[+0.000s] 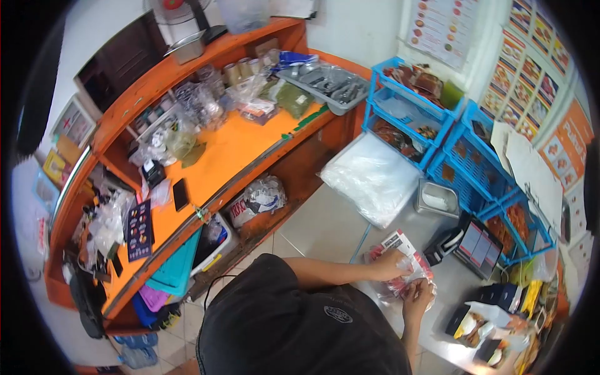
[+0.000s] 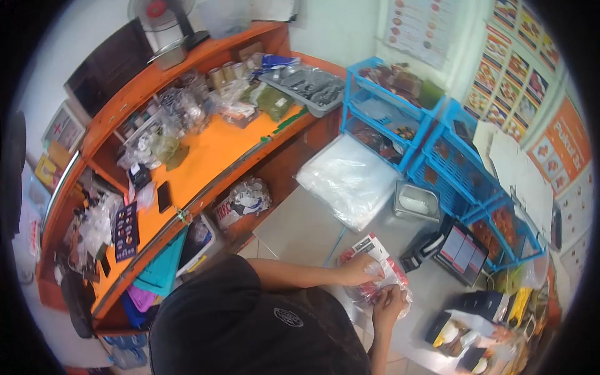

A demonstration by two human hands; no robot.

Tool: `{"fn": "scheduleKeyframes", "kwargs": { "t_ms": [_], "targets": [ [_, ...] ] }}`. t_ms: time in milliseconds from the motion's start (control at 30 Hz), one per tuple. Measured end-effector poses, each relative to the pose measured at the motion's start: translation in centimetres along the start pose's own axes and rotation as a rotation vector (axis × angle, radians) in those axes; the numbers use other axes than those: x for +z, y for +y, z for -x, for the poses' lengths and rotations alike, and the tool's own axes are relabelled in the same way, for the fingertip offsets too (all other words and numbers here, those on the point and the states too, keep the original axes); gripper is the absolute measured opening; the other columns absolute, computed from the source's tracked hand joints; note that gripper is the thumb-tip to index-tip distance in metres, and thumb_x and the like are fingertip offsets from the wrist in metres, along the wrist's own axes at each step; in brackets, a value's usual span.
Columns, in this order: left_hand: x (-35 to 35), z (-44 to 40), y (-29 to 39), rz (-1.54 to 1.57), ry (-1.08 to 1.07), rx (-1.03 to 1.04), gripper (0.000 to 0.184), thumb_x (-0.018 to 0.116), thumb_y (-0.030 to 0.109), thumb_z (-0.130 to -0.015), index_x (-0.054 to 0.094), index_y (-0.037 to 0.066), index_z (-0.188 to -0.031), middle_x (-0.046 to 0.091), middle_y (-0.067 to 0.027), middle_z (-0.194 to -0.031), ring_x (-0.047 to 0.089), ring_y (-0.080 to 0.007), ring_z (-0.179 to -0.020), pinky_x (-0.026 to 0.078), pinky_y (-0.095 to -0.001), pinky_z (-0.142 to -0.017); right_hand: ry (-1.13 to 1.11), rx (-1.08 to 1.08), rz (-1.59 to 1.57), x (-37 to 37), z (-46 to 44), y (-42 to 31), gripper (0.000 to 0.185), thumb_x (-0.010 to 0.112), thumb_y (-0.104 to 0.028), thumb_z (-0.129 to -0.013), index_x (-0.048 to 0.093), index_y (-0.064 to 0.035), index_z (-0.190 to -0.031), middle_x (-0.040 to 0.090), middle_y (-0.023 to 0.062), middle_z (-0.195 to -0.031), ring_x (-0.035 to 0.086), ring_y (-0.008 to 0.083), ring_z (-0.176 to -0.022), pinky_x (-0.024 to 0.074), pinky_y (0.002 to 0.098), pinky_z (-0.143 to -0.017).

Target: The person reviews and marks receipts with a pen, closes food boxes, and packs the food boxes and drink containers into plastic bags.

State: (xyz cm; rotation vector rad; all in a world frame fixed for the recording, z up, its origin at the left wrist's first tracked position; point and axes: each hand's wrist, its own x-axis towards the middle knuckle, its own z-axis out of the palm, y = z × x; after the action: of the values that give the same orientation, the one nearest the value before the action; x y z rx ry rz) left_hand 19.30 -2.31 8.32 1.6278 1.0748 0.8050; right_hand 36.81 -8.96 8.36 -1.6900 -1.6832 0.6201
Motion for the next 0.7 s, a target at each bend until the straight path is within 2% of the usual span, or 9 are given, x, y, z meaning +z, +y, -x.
{"fn": "scheduleKeyframes", "kwargs": {
  "t_ms": [33,133,167,267,367,467,500,567,700],
  "targets": [
    [0.0,0.3,0.5,-0.031,0.023,-0.042,0.027,0.073,0.018,-0.073,0.068,0.010,-0.099,0.059,-0.0126,-0.104,0.056,-0.0289,-0.100,0.043,-0.0371,-0.088,0.065,-0.194,0.187,-0.6,-0.2,-1.2,0.005,0.056,-0.005,-0.085,0.051,-0.0057,-0.084,0.054,0.0047,-0.073,0.049,0.0210,-0.073,0.0343,0.0346,-0.075],
    [-0.1,0.3,0.7,-0.268,-0.209,0.367,0.039,0.071,0.011,-0.066,0.064,0.008,-0.104,0.058,-0.0105,-0.106,0.053,-0.0267,-0.106,0.041,-0.0383,-0.090,-0.123,0.062,-0.532,-2.2,-1.0,-0.8,0.006,0.056,-0.009,-0.090,0.051,-0.0069,-0.086,0.050,-0.0003,-0.068,0.043,0.0120,-0.058,0.0341,0.0257,-0.057],
    [-0.6,0.5,1.7,-0.448,0.005,0.741,0.040,0.069,0.009,-0.061,0.061,0.006,-0.101,0.058,-0.0068,-0.102,0.052,-0.0234,-0.104,0.040,-0.0373,-0.089,0.000,0.050,-0.527,-2.1,-1.4,2.1,0.008,0.056,-0.013,-0.092,0.051,-0.0082,-0.088,0.042,-0.0049,-0.064,0.035,0.0037,-0.051,0.0245,0.0199,-0.046],
    [-0.8,0.7,2.0,-0.654,-0.028,0.656,0.035,0.069,0.008,-0.061,0.060,0.007,-0.095,0.057,-0.0046,-0.098,0.051,-0.0226,-0.103,0.038,-0.0364,-0.088,0.196,0.243,-0.585,-5.2,-2.3,5.9,0.009,0.055,-0.016,-0.093,0.050,-0.0090,-0.090,0.038,-0.0058,-0.061,0.033,0.0019,-0.053,0.0230,0.0198,-0.046],
    [-0.4,-0.3,1.4,-0.459,-0.025,0.683,0.033,0.065,0.005,-0.062,0.058,0.005,-0.094,0.055,-0.0096,-0.096,0.051,-0.0288,-0.099,0.037,-0.0408,-0.087,0.443,0.209,-0.616,-6.4,-3.4,2.6,0.009,0.055,-0.018,-0.094,0.052,-0.0104,-0.090,0.032,-0.0074,-0.058,0.029,0.0006,-0.051,0.0170,0.0199,-0.045],
    [-3.3,-0.4,1.9,-0.371,0.078,0.676,0.032,0.062,0.002,-0.062,0.057,0.005,-0.094,0.055,-0.0114,-0.095,0.051,-0.0309,-0.098,0.037,-0.0419,-0.088,0.675,-0.009,-0.588,-6.3,-4.4,-1.4,0.011,0.054,-0.019,-0.095,0.051,-0.0097,-0.090,0.030,-0.0064,-0.056,0.027,0.0024,-0.049,0.0175,0.0204,-0.045],
    [-5.0,0.1,2.2,-0.371,0.127,0.670,0.031,0.062,0.001,-0.062,0.057,0.005,-0.093,0.055,-0.0116,-0.095,0.051,-0.0312,-0.098,0.037,-0.0416,-0.088,0.688,-0.025,-0.506,-6.4,-4.2,-4.1,0.013,0.049,-0.019,-0.097,0.048,-0.0086,-0.090,0.030,-0.0049,-0.058,0.028,0.0034,-0.051,0.0216,0.0203,-0.049],
    [-10.1,1.4,2.3,-0.293,0.339,0.603,0.035,0.057,-0.003,-0.062,0.057,0.005,-0.096,0.055,-0.0129,-0.094,0.051,-0.0334,-0.096,0.037,-0.0424,-0.090,0.693,-0.069,-0.474,-5.3,-4.4,-7.4,0.013,0.049,-0.020,-0.097,0.048,-0.0086,-0.090,0.030,-0.0048,-0.058,0.028,0.0034,-0.051,0.0221,0.0203,-0.050],
    [-24.7,6.5,4.2,-0.320,0.474,0.462,0.040,0.055,-0.004,-0.060,0.057,0.003,-0.099,0.055,-0.0153,-0.098,0.052,-0.0375,-0.101,0.037,-0.0442,-0.095,0.609,-0.143,-0.454,0.4,-5.7,-12.8,0.012,0.050,-0.018,-0.097,0.049,-0.0080,-0.090,0.033,-0.0052,-0.059,0.029,0.0024,-0.051,0.0204,0.0207,-0.048]
  ]
}}
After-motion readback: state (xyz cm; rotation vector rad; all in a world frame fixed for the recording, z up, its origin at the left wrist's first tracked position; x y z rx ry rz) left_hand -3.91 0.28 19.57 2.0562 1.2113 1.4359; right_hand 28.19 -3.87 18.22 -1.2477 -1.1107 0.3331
